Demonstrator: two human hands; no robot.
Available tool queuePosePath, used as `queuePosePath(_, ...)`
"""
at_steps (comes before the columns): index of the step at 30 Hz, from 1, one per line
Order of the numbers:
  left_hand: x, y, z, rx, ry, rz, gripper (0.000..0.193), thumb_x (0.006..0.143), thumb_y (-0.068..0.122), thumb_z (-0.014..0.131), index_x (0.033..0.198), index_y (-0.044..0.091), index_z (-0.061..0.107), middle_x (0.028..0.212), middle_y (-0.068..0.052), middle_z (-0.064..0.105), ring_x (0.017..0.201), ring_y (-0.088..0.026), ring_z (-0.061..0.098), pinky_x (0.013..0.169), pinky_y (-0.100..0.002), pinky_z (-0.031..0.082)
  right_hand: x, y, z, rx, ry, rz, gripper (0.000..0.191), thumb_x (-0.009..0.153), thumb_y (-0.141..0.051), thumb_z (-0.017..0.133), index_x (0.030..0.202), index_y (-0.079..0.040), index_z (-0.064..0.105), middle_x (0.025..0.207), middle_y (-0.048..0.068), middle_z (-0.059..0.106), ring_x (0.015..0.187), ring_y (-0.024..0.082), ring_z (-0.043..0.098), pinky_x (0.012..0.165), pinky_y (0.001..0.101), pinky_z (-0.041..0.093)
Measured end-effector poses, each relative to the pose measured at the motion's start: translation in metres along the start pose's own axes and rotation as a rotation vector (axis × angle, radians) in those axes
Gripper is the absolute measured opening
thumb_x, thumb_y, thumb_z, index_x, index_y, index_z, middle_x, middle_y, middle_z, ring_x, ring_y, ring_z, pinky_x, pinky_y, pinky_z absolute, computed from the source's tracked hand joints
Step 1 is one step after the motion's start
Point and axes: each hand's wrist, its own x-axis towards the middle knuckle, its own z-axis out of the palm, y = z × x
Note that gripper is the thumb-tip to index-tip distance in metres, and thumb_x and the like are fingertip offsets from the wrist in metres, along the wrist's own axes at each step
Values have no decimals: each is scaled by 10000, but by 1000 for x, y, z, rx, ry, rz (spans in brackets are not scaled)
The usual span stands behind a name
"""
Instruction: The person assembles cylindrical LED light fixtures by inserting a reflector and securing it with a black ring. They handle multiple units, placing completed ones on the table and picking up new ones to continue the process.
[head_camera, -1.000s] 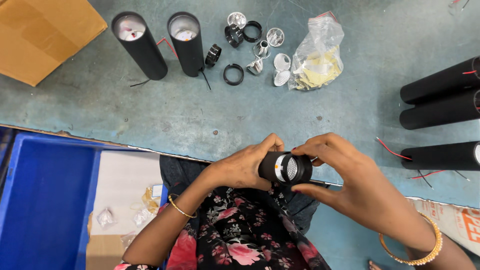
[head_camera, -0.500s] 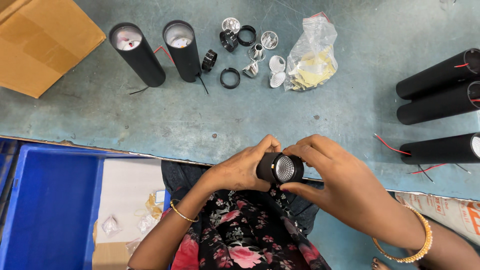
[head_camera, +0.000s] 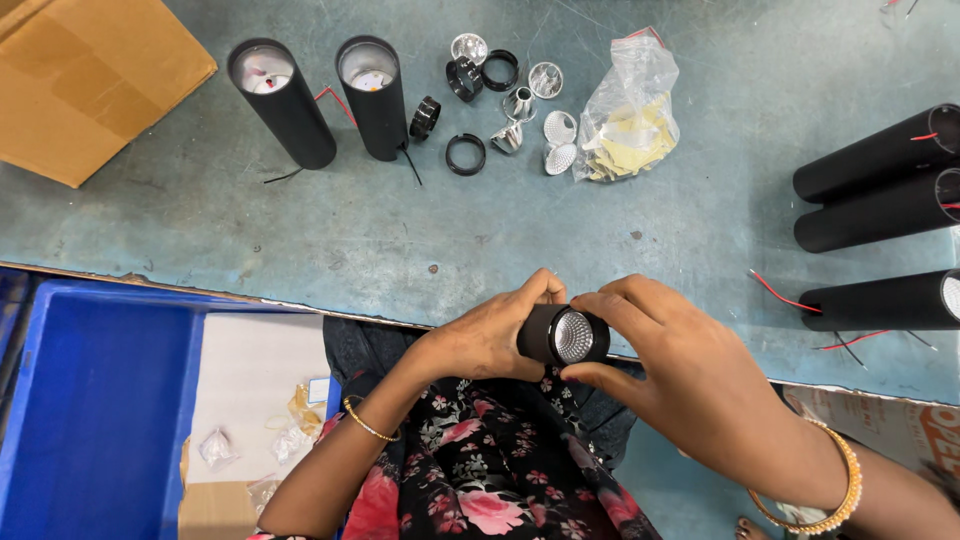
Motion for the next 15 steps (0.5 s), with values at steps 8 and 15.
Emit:
queuePosePath(8,0,-1,0,28,10,-10,707,666,124,843,1194,119,373,1023,-97,687,928,-254,676,805,-385,532,-1,1,1,-11,1,-45,573,716,-325,805,1232,-115,672,1104,69,681,932,338,670,735,422,539)
queuePosePath(15,-1,-3,2,16,21,10,741,648,119,857,1216,124,381,1058,-104,697,985,-289,693,832,-403,534,0,-1,1,-40,-15,23,559,700,-326,814,1199,-110,684,1119,66,692,919,338,672,720,423,541)
